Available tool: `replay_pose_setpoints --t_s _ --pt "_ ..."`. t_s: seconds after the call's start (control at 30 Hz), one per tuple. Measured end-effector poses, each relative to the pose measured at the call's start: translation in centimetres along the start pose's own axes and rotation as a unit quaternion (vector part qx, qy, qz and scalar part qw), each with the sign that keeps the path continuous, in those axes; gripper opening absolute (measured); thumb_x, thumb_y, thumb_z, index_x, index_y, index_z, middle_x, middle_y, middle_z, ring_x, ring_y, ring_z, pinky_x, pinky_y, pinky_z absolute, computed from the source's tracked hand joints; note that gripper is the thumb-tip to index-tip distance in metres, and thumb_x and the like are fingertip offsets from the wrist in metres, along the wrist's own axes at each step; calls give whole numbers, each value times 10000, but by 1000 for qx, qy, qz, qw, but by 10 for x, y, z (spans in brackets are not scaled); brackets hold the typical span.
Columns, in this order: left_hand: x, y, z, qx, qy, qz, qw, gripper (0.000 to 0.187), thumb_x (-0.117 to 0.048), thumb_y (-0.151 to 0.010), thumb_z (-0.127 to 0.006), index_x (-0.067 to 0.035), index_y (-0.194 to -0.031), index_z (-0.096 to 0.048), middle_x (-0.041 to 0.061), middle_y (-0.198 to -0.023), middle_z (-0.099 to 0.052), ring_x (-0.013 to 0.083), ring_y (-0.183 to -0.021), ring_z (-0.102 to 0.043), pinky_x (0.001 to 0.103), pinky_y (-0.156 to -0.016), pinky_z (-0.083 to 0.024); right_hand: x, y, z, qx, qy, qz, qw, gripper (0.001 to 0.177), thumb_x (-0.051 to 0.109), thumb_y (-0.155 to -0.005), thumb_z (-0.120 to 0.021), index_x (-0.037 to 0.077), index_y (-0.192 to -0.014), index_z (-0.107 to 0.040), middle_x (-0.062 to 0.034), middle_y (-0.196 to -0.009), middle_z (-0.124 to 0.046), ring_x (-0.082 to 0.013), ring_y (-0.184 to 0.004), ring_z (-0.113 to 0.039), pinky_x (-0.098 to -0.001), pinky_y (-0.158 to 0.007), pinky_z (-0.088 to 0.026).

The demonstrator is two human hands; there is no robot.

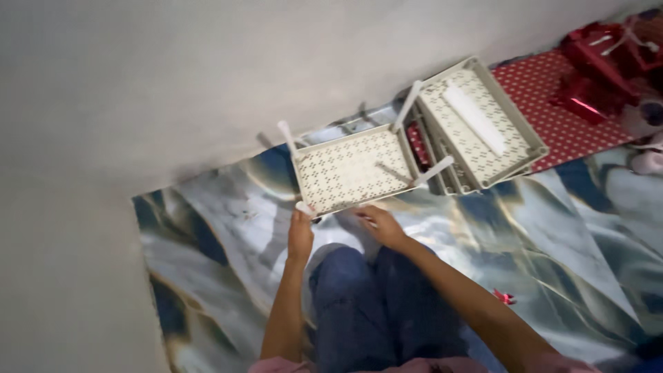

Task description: The person assembles a white plastic storage rack by inserting vertical support rods into corner holes and attaching horizontal crossbars. They repeatedly insert and remove rods to adjust the configuration while working on a patterned floor mat.

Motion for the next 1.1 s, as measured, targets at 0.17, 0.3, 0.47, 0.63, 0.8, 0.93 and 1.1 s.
replay_pose_setpoints --t_s 0.17,0.3,0.47,0.63,0.8,0.93,1.1 --pt "7 9 0 -12 13 45 999 446 -53 -911 -511 87 -1333 -541 314 -1347 -541 475 -1288 -502 505 -1120 -395 -57 98 149 -188 -142 -48 971 258 134 -1007 -477 50 -1189 -640 -83 -1226 -680 -191 -972 -723 -316 -725 -601" --pt "24 22 -62 145 -103 179 968 672 -384 -944 -614 147 -1341 -511 367 -1399 -503 482 -1341 -477 494 -1163 -366 -99 154 288 -419 -37 -158 893 354 348 -1115 -505 28 -1254 -565 -192 -1033 -671 -213 -792 -679 -333 -638 -586" --pt "-97 8 -170 298 44 72 951 726 -500 -945 -636 58 -1399 -535 318 -1423 -538 445 -1368 -478 487 -1169 -350 -134 134 365 -437 -57 -291 849 618 459 -1019 -550 17 -1422 -395 -177 -1059 -648 -251 -815 -693 -385 -577 -621" --pt "-301 -55 -233 251 174 -171 937 616 -205 -999 -613 1 -1534 -389 250 -1564 -420 406 -1447 -393 470 -1204 -332 -146 105 371 -420 47 -366 829 754 548 -1013 -570 -50 -1427 -372 -306 -1134 -680 -445 -915 -695 -492 -693 -560" --pt "-355 -100 -299 258 13 -186 948 651 -129 -926 -597 -76 -1544 -398 182 -1620 -364 353 -1479 -343 445 -1200 -327 -137 96 374 -471 145 -286 822 683 467 -1019 -653 -155 -1258 -505 -389 -1076 -684 -511 -990 -677 -523 -866 -528" --pt "-336 -103 -338 260 -119 -207 936 564 -96 -963 -595 -114 -1506 -443 151 -1624 -363 329 -1518 -300 442 -1240 -275 -156 91 370 -405 188 -332 831 494 395 -963 -609 -91 -1026 -668 -330 -927 -726 -468 -898 -721 -522 -813 -568" --pt "-317 -88 -352 311 -103 -179 928 611 -56 -890 -558 -110 -1489 -451 137 -1652 -313 307 -1526 -270 432 -1190 -269 -144 67 362 -286 393 -288 825 362 287 -1010 -563 -34 -935 -711 -300 -952 -706 -458 -902 -718 -538 -836 -574"
Point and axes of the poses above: each hand's wrist, its own y-axis away from the middle knuckle, its own z-axis out of the back of the hand, x = y × z, the point moved 10 cm from there along -y, towards the middle knuckle
